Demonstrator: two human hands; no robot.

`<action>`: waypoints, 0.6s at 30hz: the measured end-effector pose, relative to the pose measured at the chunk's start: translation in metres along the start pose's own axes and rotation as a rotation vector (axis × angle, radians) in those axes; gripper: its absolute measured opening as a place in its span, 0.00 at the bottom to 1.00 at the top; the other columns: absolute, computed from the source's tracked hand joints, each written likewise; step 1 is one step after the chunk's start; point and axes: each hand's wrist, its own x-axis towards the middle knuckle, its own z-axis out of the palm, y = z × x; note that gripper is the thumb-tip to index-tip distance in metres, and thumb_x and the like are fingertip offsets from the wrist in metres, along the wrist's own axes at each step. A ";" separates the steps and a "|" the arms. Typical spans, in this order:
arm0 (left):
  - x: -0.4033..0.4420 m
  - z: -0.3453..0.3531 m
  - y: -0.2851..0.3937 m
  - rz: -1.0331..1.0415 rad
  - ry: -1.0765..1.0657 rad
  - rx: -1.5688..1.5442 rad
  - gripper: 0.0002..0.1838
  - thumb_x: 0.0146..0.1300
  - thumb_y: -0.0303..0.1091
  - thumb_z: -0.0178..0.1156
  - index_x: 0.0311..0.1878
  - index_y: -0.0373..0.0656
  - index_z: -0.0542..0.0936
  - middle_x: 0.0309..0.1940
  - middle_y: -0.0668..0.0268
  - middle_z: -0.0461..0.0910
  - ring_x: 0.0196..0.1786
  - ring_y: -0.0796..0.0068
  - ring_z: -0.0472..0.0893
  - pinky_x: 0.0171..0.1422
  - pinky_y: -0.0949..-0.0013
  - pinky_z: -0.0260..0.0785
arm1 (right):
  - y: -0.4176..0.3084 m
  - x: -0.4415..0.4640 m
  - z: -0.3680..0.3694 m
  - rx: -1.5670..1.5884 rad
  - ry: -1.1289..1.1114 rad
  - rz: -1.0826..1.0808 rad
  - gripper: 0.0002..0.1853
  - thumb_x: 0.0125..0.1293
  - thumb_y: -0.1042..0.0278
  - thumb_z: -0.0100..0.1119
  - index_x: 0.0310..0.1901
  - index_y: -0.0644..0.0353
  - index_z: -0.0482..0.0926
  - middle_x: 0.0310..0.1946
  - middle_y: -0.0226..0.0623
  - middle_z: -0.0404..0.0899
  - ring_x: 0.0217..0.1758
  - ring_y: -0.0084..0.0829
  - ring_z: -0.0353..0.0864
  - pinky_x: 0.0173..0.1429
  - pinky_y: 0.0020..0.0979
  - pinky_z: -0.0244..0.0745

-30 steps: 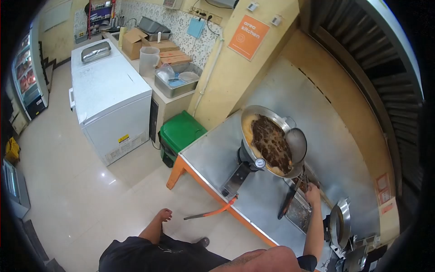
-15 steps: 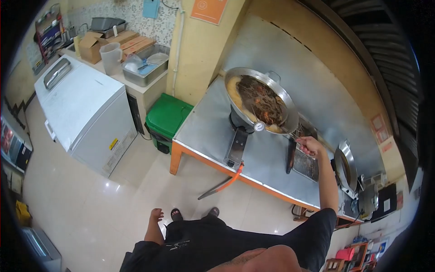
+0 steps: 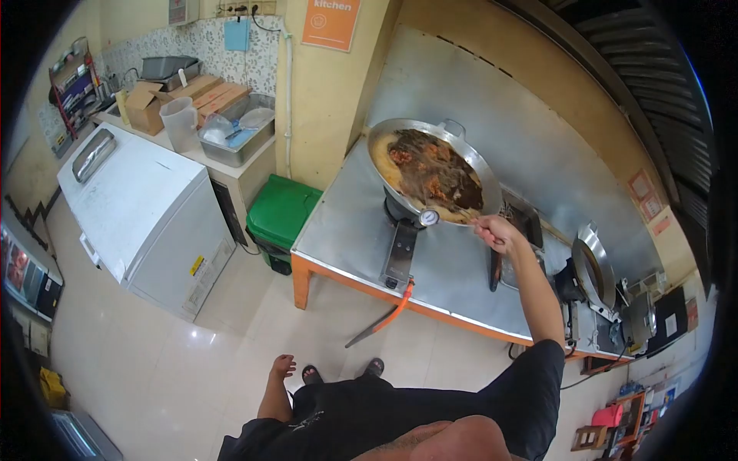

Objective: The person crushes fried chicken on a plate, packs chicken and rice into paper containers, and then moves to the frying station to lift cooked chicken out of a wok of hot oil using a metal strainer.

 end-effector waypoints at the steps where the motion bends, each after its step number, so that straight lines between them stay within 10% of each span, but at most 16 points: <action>1: -0.004 0.000 0.003 0.007 0.013 -0.070 0.22 0.71 0.46 0.55 0.63 0.48 0.73 0.53 0.57 0.82 0.50 0.58 0.83 0.56 0.49 0.75 | 0.002 -0.006 -0.002 0.038 -0.008 0.017 0.14 0.80 0.68 0.40 0.54 0.65 0.75 0.22 0.22 0.68 0.13 0.09 0.61 0.13 0.13 0.56; 11: -0.016 0.008 0.002 0.024 0.015 -0.208 0.22 0.73 0.45 0.53 0.66 0.49 0.73 0.56 0.57 0.80 0.53 0.58 0.82 0.56 0.51 0.76 | 0.009 0.042 0.016 0.280 -0.134 -0.052 0.09 0.78 0.70 0.44 0.37 0.57 0.71 0.21 0.21 0.67 0.13 0.09 0.61 0.13 0.14 0.53; 18: -0.010 -0.002 -0.019 0.030 0.022 -0.213 0.22 0.70 0.45 0.56 0.64 0.50 0.74 0.50 0.59 0.82 0.46 0.60 0.83 0.50 0.52 0.75 | 0.009 -0.014 -0.030 -0.074 0.030 -0.106 0.07 0.79 0.67 0.45 0.50 0.58 0.73 0.20 0.23 0.69 0.13 0.12 0.58 0.12 0.17 0.52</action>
